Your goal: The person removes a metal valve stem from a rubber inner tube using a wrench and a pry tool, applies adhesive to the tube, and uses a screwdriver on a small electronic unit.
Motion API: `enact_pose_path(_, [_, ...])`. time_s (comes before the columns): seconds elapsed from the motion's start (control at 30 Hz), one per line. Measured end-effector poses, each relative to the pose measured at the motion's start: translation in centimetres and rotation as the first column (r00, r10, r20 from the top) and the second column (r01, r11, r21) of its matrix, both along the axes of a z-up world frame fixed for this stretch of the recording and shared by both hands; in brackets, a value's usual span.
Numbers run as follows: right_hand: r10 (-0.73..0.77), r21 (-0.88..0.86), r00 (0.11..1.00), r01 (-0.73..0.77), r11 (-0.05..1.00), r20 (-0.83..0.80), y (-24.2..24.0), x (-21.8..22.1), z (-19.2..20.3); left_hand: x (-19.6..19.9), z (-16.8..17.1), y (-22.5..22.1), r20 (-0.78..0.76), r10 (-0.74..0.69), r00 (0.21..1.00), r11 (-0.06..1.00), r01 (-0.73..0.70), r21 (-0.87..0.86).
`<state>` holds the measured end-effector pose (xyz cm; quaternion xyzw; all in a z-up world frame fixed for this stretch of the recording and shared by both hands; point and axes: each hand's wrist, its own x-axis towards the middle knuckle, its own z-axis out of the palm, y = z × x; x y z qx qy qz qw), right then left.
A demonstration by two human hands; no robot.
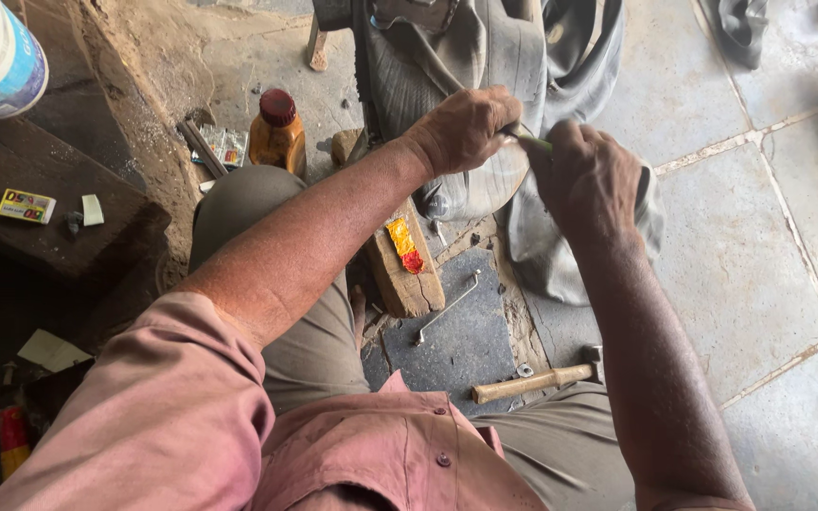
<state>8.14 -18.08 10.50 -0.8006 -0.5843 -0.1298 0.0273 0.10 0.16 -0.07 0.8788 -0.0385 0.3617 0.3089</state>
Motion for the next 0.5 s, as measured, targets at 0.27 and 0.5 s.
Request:
enact_pose_path(0.27, [-0.017,0.015,1.0,0.017,1.0,-0.017,-0.1,-0.6,0.3,-0.2,0.2,0.0,0.019,0.008,1.0,1.0,-0.009,0.025])
enact_pose_path(0.5, [0.106,0.073,0.994,-0.106,0.992,-0.004,0.0,-1.1,0.3,-0.1,0.0,-0.1,-0.078,-0.012,0.997,1.0,0.013,0.006])
